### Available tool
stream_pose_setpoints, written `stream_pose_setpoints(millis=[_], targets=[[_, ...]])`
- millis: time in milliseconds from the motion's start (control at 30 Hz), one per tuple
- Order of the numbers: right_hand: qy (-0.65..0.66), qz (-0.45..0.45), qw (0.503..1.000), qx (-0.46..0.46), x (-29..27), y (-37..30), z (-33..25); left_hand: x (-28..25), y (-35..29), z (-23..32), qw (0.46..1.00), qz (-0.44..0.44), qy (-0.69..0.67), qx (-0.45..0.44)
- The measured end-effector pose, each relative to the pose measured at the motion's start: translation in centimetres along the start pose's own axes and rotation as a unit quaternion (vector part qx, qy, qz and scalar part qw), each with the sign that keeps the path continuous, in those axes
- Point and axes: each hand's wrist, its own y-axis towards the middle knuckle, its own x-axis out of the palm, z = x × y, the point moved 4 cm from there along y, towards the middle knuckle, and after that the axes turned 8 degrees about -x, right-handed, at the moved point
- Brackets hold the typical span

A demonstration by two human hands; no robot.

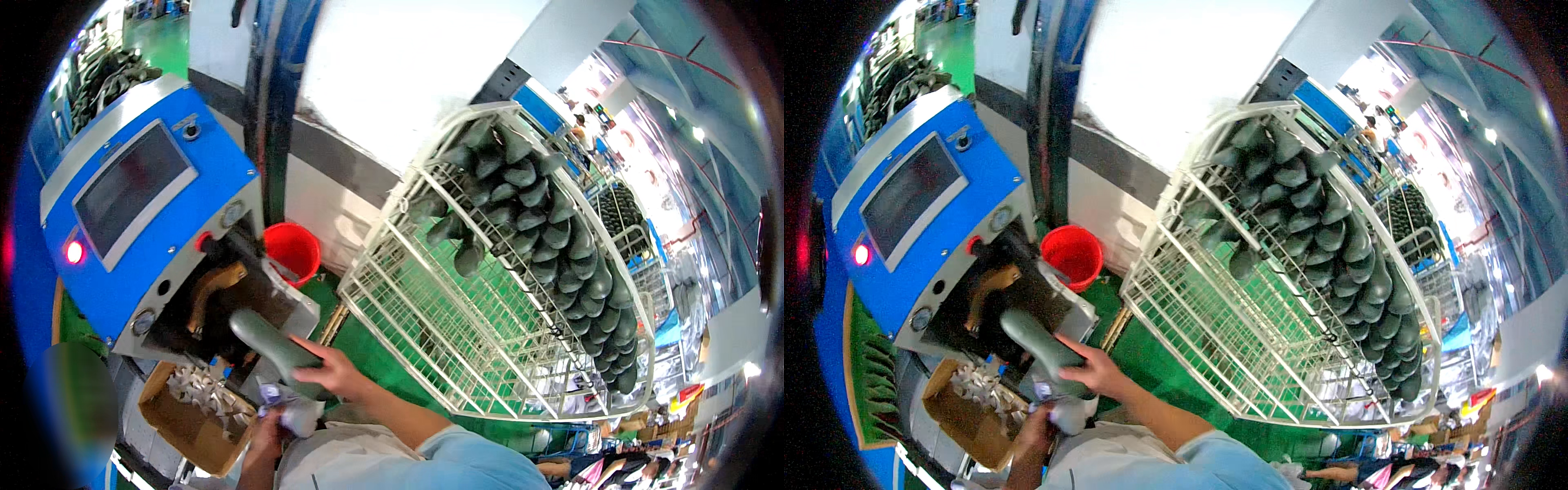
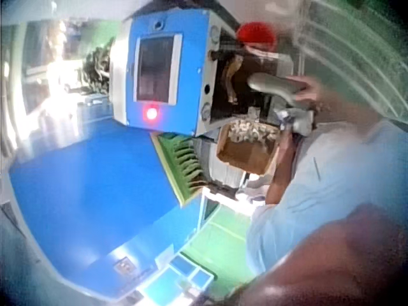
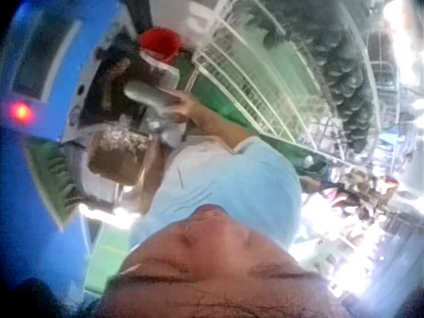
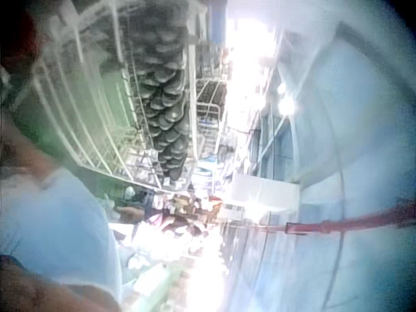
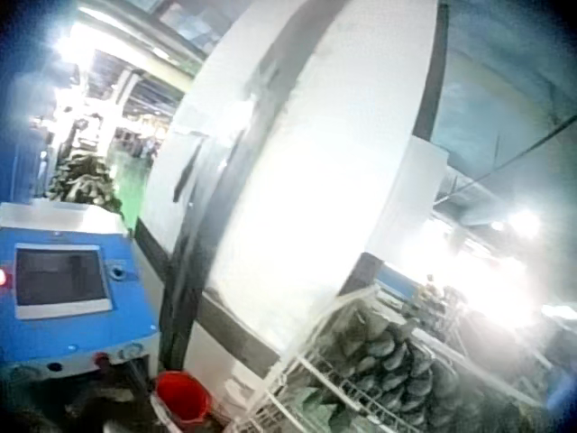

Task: The person takes shoes from a conveyor belt, places them into a pressing machine, wipes the shoes with a cloth, and periodically retrieves shoe lasts from a nearby rack.

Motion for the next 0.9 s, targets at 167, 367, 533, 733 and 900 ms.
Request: stream_pose_setpoints(millis=[167, 367, 533, 733, 900], targets=[[-0.4, 0.301, 0.865, -0.017, -16.1, -10.4, -3.2, -4.0, -3.3, 0.5, 0.991, 0.071, 0.05, 0.102], [-0.47, 0.465, 0.685, 0.304, -41.5, -11.8, -0.9, 3.4, -3.3, -1.2, 0.983, 0.066, 0.069, 0.154], [-0.517, 0.426, 0.722, 0.172, -55.0, -13.5, 4.4, 3.7, -2.2, -2.2, 0.986, 0.099, 0.069, 0.116], [-0.452, 0.403, 0.786, 0.123, -45.3, -5.7, 2.9, -9.0, -17.6, -5.2, 0.924, 0.253, -0.084, 0.273], [-0.6, 0.545, 0.577, 0.093, -38.0, -6.6, 4.6, -10.3, -28.0, -3.7, 0.868, 0.323, -0.082, 0.368]])
